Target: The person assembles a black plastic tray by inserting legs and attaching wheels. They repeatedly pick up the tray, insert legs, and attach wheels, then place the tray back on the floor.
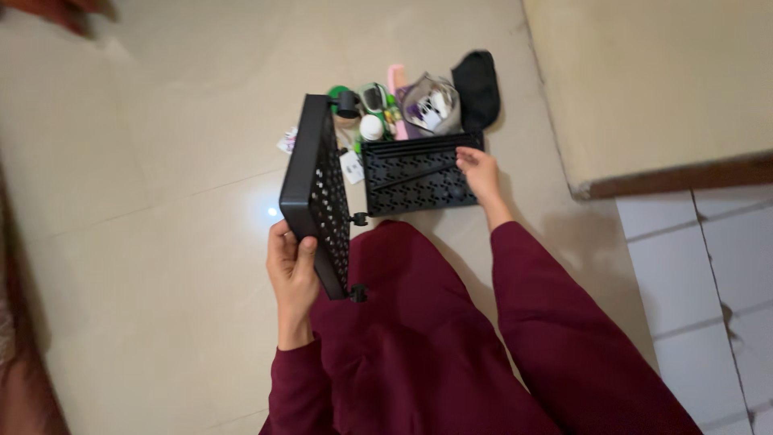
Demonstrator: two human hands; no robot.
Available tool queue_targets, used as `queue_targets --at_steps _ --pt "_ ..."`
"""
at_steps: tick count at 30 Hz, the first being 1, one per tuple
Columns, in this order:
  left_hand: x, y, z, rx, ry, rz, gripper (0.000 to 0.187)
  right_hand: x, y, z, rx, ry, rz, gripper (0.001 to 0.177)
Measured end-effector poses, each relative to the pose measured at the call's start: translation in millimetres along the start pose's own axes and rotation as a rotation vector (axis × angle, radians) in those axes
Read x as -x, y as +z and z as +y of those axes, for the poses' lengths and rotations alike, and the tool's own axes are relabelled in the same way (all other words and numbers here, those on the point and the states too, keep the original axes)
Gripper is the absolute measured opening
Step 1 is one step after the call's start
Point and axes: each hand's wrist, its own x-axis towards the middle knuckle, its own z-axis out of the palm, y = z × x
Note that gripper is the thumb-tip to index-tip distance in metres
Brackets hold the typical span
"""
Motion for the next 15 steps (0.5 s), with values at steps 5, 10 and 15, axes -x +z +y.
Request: queue_targets --at_steps 5,10,15 --pt "-27 5 -30 0.047 -0.068 -0.027 0.027 9 9 73 0.325 0.127 0.131 0.046" --pt "-37 1 -51 -0.014 -0.127 -0.025 0.025 26 18 94 0.698 -0.125 0.156 0.048" --pt "-38 1 -56 -0.004 -0.138 -0.009 0.025 25 20 91 0.691 -0.121 0.168 0.045"
